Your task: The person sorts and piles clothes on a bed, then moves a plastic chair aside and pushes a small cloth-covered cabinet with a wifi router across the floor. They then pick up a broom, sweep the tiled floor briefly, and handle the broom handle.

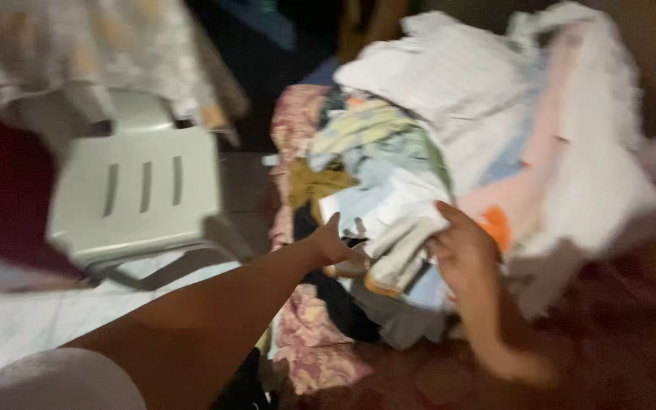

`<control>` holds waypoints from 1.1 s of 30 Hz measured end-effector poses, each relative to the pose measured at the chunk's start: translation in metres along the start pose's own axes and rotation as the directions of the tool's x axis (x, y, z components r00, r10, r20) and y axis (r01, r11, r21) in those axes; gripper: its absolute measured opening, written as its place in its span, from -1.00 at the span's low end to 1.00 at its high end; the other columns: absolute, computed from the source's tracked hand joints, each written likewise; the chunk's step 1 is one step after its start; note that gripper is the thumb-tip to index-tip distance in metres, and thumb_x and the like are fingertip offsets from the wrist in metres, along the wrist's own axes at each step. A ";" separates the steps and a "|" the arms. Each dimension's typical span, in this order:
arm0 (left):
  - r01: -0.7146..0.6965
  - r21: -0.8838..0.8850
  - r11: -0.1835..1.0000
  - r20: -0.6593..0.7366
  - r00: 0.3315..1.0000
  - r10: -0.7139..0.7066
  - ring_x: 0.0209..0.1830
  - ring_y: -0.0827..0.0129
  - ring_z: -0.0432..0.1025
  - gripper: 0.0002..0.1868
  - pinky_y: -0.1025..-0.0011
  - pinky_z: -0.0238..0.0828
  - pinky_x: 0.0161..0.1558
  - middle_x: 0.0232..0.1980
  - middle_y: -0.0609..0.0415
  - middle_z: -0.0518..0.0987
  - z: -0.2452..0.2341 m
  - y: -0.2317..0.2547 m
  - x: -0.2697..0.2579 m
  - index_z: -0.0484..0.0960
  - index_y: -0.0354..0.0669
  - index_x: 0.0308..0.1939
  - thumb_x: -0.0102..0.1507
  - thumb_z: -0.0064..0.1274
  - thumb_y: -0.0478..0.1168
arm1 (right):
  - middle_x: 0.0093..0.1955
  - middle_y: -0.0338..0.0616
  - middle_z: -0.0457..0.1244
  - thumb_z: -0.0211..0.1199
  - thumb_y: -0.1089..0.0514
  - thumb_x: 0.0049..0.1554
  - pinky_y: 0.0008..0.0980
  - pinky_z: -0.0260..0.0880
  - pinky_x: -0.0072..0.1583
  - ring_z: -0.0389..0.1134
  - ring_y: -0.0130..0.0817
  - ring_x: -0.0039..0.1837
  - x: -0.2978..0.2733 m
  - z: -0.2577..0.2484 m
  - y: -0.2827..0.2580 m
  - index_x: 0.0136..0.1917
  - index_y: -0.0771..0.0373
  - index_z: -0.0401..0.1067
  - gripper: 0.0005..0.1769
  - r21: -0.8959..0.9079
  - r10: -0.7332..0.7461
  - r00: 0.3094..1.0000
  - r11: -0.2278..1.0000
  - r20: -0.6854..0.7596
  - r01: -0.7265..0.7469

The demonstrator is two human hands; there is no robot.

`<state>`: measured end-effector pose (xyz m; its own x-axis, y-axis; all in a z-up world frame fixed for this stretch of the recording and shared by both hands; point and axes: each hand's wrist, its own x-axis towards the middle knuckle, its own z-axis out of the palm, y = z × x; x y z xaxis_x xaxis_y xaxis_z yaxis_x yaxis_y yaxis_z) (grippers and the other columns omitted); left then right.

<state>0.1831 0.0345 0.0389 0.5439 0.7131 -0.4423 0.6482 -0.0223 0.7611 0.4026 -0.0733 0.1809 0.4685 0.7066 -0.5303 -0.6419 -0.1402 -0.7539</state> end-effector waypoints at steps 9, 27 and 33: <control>-0.054 -0.539 0.840 0.096 0.987 0.125 0.09 0.26 0.54 -0.45 0.35 0.47 0.04 0.17 -0.05 0.66 0.044 0.055 -0.020 0.48 -0.15 0.39 0.29 0.00 -0.19 | 0.03 -0.06 0.38 0.30 0.17 0.09 -0.27 0.37 0.14 0.40 -0.25 0.09 -0.056 0.006 -0.001 0.13 0.39 0.43 -0.63 0.003 -0.133 0.945 0.990 0.298 0.138; 0.412 -0.903 0.119 0.418 0.908 0.035 0.16 -0.06 0.51 -0.36 -0.08 0.39 0.27 0.19 -0.23 0.60 -0.058 0.105 -0.060 0.50 -0.36 0.23 0.34 -0.12 0.15 | 0.31 0.23 0.30 0.26 0.35 -0.05 -0.29 0.47 0.28 0.44 -0.09 0.21 -0.137 0.041 -0.097 0.35 0.28 0.25 -0.33 -0.521 0.288 0.651 0.831 0.703 0.195; 0.211 -0.938 0.274 0.234 0.971 0.053 0.02 -0.04 0.56 -0.59 -0.02 0.55 0.13 0.07 -0.25 0.61 -0.087 0.192 -0.032 0.46 -0.43 0.19 0.34 -0.07 -0.20 | 0.57 0.08 0.10 0.40 -0.02 0.15 -0.19 0.23 0.23 0.21 -0.12 0.48 -0.145 -0.018 -0.109 0.49 0.12 0.19 -0.27 -0.928 0.297 0.882 0.191 0.366 0.320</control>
<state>0.2440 0.0678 0.2407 0.6871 0.5269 -0.5003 -0.2070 0.8020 0.5603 0.4154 -0.1730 0.3334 0.0004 0.8353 -0.5498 0.5908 -0.4438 -0.6738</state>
